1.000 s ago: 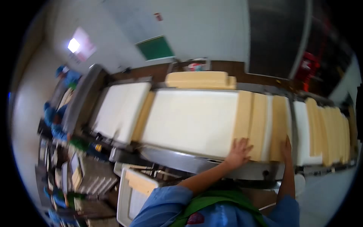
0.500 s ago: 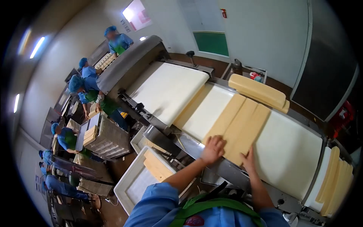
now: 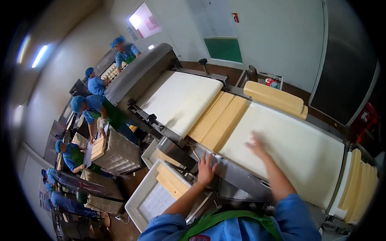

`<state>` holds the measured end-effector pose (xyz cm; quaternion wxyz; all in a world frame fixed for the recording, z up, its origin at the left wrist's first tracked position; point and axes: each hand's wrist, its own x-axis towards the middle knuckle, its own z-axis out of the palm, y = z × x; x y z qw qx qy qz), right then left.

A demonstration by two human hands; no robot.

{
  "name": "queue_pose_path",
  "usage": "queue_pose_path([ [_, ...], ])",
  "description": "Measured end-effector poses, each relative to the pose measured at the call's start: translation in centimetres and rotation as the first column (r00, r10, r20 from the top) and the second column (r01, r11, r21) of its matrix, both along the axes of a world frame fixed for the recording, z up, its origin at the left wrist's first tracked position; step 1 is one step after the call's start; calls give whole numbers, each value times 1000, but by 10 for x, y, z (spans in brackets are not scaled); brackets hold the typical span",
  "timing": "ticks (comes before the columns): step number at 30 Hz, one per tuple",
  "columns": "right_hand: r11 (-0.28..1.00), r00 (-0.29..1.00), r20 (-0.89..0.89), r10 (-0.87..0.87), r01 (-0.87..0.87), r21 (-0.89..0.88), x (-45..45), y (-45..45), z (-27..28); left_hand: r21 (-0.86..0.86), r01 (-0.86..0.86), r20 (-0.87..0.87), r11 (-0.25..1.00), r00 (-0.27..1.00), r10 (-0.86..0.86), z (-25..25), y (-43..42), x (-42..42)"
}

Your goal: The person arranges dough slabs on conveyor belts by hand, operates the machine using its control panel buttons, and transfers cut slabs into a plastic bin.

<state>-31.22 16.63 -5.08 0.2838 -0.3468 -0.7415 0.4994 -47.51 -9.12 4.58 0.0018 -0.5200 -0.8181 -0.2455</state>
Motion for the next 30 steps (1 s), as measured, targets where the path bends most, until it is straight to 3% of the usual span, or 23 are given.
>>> queue_pose_path([
  [1,988,986,-95,-140,145,48,58,15,1,20,42,53,999,998,-43,-3,-17,16],
  [2,916,940,106,-324,284,285,129,21,21,27,68,121,997,990,-71,-11,-35,32],
  [4,719,756,164,-634,498,485,278,27,17,21,100,218,995,971,-102,-26,-67,61],
  [5,492,529,228,-817,434,755,365,35,-21,3,107,247,994,963,-105,-30,-78,74],
  [6,374,303,268,-914,379,846,438,22,-23,4,119,253,993,961,-117,-30,-85,84],
  [7,483,150,476,-866,493,723,487,-9,23,-11,142,261,990,956,-135,-28,-92,93],
  [8,470,116,482,-868,502,726,501,-33,46,-25,179,271,984,948,-166,-24,-94,101],
  [10,517,-203,738,-644,596,615,539,-90,78,-8,249,290,968,927,-236,-18,-85,109],
  [12,298,-184,311,-932,97,950,659,-105,-51,-2,345,273,938,903,-332,-12,-67,119],
  [13,393,-279,457,-845,257,883,659,-114,-48,-18,394,248,919,892,-378,-3,-56,125],
  [14,495,-258,732,-631,593,635,600,-130,34,2,419,268,908,874,-404,0,-47,133],
  [15,448,-272,681,-679,581,679,630,-126,-14,27,437,282,899,860,-426,2,-35,141],
  [16,380,-207,545,-812,522,764,608,-136,0,40,477,332,878,822,-462,8,-26,152],
  [17,398,-134,549,-825,553,732,578,-135,36,56,497,379,866,792,-479,14,-15,162],
  [18,446,10,570,-822,633,633,578,-127,26,62,553,315,831,779,-542,17,-6,173],
  [19,471,314,389,-866,774,423,580,-132,21,77,583,330,809,751,-572,15,2,186],
  [21,534,536,257,-804,841,-81,562,-145,45,62,652,404,756,676,-616,8,18,208],
  [23,537,515,322,-794,843,-24,574,-158,71,52,722,405,690,616,-675,12,35,230],
  [25,196,15,329,-944,828,526,615,-157,62,33,773,403,633,570,-716,16,52,258],
  [26,103,-143,202,-969,508,855,628,-161,80,27,813,386,581,528,-757,16,63,273],
  [27,103,-152,207,-966,510,854,637,-168,88,21,851,369,525,482,-795,16,73,287],
  [29,181,-355,540,-763,685,706,650,-179,96,19,869,370,495,454,-811,14,92,317],
  [30,256,-323,593,-737,679,688,651,-181,91,20,880,365,474,435,-823,11,101,332],
])
